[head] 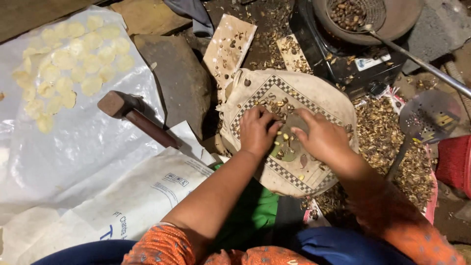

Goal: Roasting seeds in a pan, peeling them manually with a stone, and flattening them with a wooden mallet to make chips.

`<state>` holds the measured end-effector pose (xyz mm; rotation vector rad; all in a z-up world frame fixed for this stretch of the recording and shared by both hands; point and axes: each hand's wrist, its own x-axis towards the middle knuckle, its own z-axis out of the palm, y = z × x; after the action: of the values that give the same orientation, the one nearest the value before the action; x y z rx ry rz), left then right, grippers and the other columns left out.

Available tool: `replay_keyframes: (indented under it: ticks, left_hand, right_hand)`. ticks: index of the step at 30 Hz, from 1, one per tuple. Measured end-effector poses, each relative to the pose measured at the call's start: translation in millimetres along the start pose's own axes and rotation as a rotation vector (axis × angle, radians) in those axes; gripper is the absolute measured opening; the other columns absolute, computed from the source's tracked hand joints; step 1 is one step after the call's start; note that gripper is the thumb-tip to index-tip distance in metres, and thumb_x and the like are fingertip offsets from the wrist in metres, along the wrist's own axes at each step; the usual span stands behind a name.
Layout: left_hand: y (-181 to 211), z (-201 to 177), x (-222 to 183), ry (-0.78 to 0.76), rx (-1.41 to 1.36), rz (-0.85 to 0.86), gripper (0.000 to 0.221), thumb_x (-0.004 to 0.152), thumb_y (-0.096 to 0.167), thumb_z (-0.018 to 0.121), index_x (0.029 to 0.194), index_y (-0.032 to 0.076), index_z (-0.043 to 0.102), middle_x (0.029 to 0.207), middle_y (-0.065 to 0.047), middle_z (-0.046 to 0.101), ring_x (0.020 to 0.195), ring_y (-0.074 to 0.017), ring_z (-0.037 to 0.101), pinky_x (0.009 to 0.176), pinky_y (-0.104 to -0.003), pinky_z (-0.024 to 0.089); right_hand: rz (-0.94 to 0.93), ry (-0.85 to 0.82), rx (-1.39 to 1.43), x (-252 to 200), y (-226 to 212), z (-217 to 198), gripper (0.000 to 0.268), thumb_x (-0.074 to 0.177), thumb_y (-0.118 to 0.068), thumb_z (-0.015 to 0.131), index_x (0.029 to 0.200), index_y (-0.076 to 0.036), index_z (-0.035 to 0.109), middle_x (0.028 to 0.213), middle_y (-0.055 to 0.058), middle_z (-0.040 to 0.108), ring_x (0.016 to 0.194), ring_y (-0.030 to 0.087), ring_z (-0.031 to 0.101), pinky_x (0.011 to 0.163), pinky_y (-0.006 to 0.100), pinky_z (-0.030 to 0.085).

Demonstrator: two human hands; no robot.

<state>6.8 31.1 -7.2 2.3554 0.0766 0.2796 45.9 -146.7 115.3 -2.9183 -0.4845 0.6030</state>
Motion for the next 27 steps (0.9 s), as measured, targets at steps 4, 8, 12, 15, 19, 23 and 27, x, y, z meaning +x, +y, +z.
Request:
replay_keyframes:
  ticks: [4,8,12,15,19,23,27]
  left_hand:
    - [11,-6,-11,-0.088,0.033,-0.073,0.021,0.086,0.04,0.077,0.103,0.029,0.071,0.118,0.0,0.056,0.119,-0.029,0.052,0.102,-0.047,0.042]
    - [2,-23,-19,-0.055,0.035,0.038,0.032,0.1,0.029,0.064,0.131,0.021,0.065,0.121,-0.008,0.06,0.12,-0.0318,0.057,0.101,-0.046,0.046]
    - [-18,-20,-17,0.003,-0.024,0.149,0.028,0.1,0.021,0.061,0.128,0.018,0.067,0.116,-0.011,0.063,0.114,-0.0354,0.06,0.098,-0.046,0.05]
    - [-15,-20,-17,-0.032,-0.056,0.203,0.03,0.1,0.018,0.061,0.129,0.019,0.067,0.116,-0.01,0.064,0.115,-0.0331,0.061,0.102,-0.044,0.05]
    - [-13,-15,-9,0.072,-0.122,0.143,0.018,0.097,0.017,0.068,0.114,0.011,0.07,0.116,-0.013,0.064,0.114,-0.0368,0.061,0.1,-0.046,0.052]
    - [-6,-14,-9,0.06,-0.151,0.049,0.013,0.093,0.03,0.074,0.096,0.017,0.073,0.108,-0.006,0.062,0.107,-0.0326,0.06,0.096,-0.045,0.052]
    - [-9,-7,-15,0.005,-0.029,0.028,0.018,0.087,0.032,0.077,0.1,0.019,0.073,0.113,-0.006,0.062,0.115,-0.0324,0.058,0.104,-0.047,0.048]
  right_hand:
    - [0.059,-0.074,0.044,-17,-15,-13,0.049,0.1,-0.046,0.05,0.148,-0.037,0.042,0.116,0.018,0.064,0.098,0.049,0.072,0.087,0.06,0.056]
    - [-0.131,0.065,-0.041,-5,-24,14,0.042,0.103,-0.043,0.05,0.144,-0.037,0.049,0.115,0.018,0.063,0.091,0.044,0.074,0.08,0.056,0.06]
    - [-0.123,0.102,-0.027,2,-22,13,0.049,0.1,-0.042,0.053,0.147,-0.03,0.043,0.116,0.017,0.059,0.087,0.048,0.073,0.078,0.059,0.06]
    - [0.041,0.065,0.16,3,-15,7,0.053,0.103,-0.044,0.049,0.151,-0.025,0.037,0.117,0.026,0.06,0.102,0.056,0.067,0.091,0.066,0.051]
    - [0.082,-0.047,0.166,11,-15,7,0.049,0.101,-0.045,0.05,0.146,-0.027,0.04,0.119,0.024,0.065,0.107,0.052,0.068,0.089,0.065,0.052]
    - [0.008,-0.115,-0.088,-12,-27,-4,0.05,0.098,-0.05,0.046,0.147,-0.04,0.037,0.123,0.016,0.063,0.1,0.045,0.074,0.087,0.06,0.057]
    - [-0.016,-0.027,-0.087,-3,-20,12,0.047,0.099,-0.045,0.05,0.144,-0.032,0.045,0.114,0.018,0.066,0.092,0.046,0.075,0.08,0.058,0.059]
